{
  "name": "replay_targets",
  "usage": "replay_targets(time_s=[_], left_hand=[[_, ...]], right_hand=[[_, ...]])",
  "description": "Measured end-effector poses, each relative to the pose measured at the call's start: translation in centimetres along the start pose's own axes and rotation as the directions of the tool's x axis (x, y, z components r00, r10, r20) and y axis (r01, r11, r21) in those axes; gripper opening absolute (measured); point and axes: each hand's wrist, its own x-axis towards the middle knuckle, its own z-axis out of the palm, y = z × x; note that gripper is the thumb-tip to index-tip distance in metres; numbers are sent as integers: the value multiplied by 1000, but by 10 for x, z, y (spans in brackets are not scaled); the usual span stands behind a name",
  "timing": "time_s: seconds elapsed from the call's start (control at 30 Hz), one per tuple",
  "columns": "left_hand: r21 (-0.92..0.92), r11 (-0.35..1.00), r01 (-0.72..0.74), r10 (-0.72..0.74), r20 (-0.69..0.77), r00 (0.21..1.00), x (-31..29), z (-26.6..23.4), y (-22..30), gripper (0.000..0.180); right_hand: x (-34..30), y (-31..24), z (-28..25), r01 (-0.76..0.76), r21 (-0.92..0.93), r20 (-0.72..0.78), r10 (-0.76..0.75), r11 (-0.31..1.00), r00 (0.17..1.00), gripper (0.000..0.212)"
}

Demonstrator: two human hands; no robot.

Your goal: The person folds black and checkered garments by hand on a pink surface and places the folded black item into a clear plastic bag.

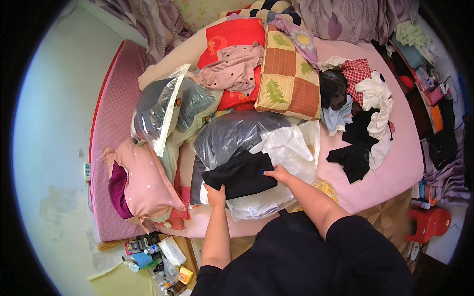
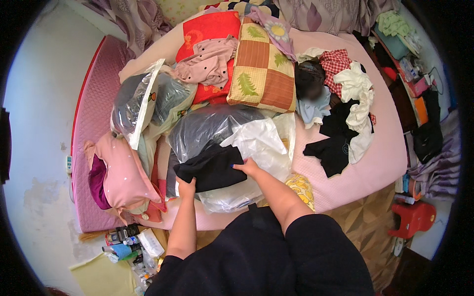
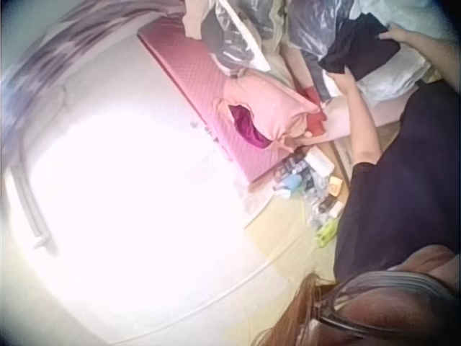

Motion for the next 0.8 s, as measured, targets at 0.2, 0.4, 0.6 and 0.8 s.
replay_targets(time_s=[0.2, 0.4, 0.6, 0.8], left_hand=[[-192, 981, -8, -1, -45, 999, 23, 27, -48, 89], [-929, 60, 364, -206, 345, 916, -8, 22, -86, 49], [-486, -359, 797, 136, 817, 560, -96, -10, -44, 60], [-687, -373, 623, 316, 538, 782, -100, -15, -32, 56]], right_hand=[[-38, -64, -8, -417, 38, 555, 328, 908, 764, 33], [-60, -77, -6, -542, 184, 734, 253, 820, 631, 36], [-116, -107, -16, -622, 325, 836, 91, 713, 540, 39], [-155, -109, -16, -438, 200, 830, 86, 877, 551, 41]])
